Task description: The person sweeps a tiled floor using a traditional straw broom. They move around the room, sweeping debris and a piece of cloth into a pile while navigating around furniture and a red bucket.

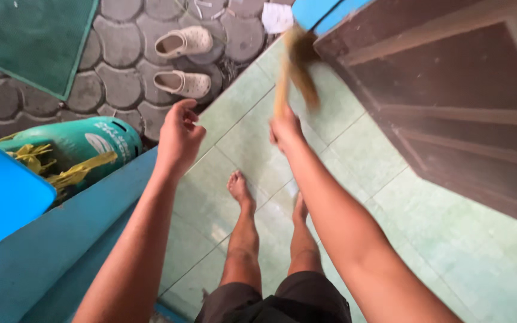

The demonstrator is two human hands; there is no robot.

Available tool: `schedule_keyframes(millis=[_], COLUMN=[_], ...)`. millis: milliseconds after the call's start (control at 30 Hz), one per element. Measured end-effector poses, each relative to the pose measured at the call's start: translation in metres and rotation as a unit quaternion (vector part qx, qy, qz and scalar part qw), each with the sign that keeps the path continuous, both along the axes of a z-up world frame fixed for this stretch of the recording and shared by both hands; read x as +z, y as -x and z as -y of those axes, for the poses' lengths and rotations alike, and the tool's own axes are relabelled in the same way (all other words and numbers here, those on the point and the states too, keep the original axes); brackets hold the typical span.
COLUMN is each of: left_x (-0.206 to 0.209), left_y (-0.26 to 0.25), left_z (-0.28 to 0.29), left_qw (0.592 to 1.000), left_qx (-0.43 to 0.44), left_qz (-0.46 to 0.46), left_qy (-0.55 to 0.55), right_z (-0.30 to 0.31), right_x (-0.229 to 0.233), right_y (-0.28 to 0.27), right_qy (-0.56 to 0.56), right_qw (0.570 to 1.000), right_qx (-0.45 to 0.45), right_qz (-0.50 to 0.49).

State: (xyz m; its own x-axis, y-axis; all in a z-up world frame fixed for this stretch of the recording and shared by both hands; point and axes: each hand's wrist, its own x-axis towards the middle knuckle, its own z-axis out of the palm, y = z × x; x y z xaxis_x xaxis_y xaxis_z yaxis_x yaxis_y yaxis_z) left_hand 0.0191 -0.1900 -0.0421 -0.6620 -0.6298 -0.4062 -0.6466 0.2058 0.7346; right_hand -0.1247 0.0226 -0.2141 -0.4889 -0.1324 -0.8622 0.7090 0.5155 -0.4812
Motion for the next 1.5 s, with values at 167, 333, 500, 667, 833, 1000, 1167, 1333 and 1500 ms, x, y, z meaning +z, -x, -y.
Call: schedule_keyframes(millis=[167,333,500,667,833,1000,1167,1333,1500], left_x=[-0.011,-0.012,-0.021,-0.019,-0.007,0.002,0.003,0.002,-0.008], left_y=[-0.003,0.017,0.024,0.017,0.007,0.012,0.012,-0.002,-0.026], left_z=[0.009,0.009,0.011,0.015,0.031,0.046,0.045,0.029,0.009], left_qw=[1.000,0.998,0.996,0.996,0.996,0.997,0.997,0.998,1.000], left_qx=[0.007,0.011,0.009,0.002,-0.007,-0.015,-0.019,-0.008,0.005], left_qz=[0.001,-0.022,-0.012,0.025,0.060,0.048,0.053,0.049,-0.003], left_qy=[-0.029,-0.050,-0.091,-0.081,-0.059,-0.053,-0.061,-0.045,-0.019], right_z=[0.026,-0.068,-0.126,-0.085,-0.016,-0.079,-0.141,-0.135,-0.062], right_x=[0.079,0.218,0.219,0.103,0.114,0.229,0.274,0.161,0.074], right_y=[0.012,-0.039,-0.063,-0.062,-0.053,-0.045,-0.057,-0.076,-0.102], right_qy=[0.127,0.053,-0.093,0.132,0.205,0.222,-0.009,0.067,0.264], right_qw=[0.991,0.995,0.977,0.949,0.919,0.929,0.986,0.972,0.911], right_qx=[-0.038,-0.078,-0.149,-0.179,-0.217,-0.202,-0.128,-0.144,-0.184], right_qz=[0.018,0.046,0.119,0.222,0.259,0.215,0.104,0.175,0.258])
